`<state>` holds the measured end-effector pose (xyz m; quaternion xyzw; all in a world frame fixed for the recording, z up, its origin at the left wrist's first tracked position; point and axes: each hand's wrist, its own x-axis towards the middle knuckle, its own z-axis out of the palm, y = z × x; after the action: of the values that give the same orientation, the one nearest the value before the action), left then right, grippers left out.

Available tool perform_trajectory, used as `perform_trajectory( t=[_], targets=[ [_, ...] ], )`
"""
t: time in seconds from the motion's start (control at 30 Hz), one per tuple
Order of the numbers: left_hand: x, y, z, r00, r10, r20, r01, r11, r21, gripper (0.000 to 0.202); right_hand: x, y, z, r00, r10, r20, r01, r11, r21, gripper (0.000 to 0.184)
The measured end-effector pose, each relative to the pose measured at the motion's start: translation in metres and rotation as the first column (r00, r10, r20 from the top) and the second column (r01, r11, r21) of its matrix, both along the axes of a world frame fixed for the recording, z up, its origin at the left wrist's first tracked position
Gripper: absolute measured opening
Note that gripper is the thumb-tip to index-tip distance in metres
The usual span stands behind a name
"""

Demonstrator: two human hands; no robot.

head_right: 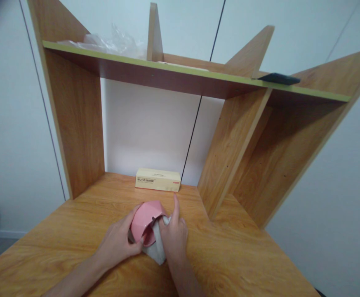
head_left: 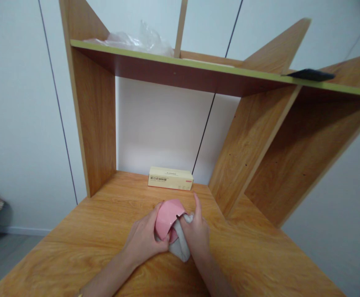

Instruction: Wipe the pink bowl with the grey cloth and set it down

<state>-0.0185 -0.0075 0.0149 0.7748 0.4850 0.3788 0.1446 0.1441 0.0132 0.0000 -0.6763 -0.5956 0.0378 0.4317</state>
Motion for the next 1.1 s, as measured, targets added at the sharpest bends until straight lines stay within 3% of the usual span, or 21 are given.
perform_trajectory(
  t=[0.1, 0.23, 0.4, 0.63, 0.8, 0.97, 1.1],
  targets=[
    [0.000, 0.000, -0.002, 1.000, 0.011, -0.004, -0.011, 1.000, 0.019, 0.074, 0.001, 0.000, 0.001, 0.997, -0.036, 0.065, 0.031, 0.997, 0.076, 0.071],
    [-0.002, -0.001, -0.006, 0.999, -0.027, -0.022, 0.028, 0.997, 0.066, 0.077, 0.002, 0.001, -0.003, 0.996, 0.080, 0.040, -0.079, 0.997, -0.012, 0.066],
    [-0.004, -0.001, -0.006, 0.997, -0.072, -0.018, 0.073, 0.991, 0.108, 0.076, 0.003, -0.001, -0.008, 0.956, 0.243, -0.165, -0.242, 0.970, 0.032, 0.064],
    [-0.002, 0.001, -0.003, 0.992, 0.004, 0.124, 0.000, 1.000, -0.030, 0.090, -0.001, 0.005, -0.012, 0.824, 0.225, -0.520, -0.148, 0.971, 0.186, 0.052],
    [0.002, 0.000, -0.009, 0.987, -0.073, 0.146, 0.083, 0.995, -0.060, 0.071, -0.008, 0.007, -0.015, 0.744, 0.308, -0.593, -0.253, 0.951, 0.176, 0.046],
    [0.000, 0.002, -0.013, 0.990, 0.013, 0.138, -0.013, 1.000, 0.000, 0.064, -0.010, 0.009, -0.012, 0.839, 0.256, -0.480, -0.257, 0.964, 0.066, 0.063],
    [-0.002, 0.003, -0.014, 0.998, 0.023, 0.065, -0.027, 0.998, 0.058, 0.066, -0.004, 0.005, -0.004, 0.967, 0.086, -0.241, -0.120, 0.985, -0.126, 0.069]
  ],
)
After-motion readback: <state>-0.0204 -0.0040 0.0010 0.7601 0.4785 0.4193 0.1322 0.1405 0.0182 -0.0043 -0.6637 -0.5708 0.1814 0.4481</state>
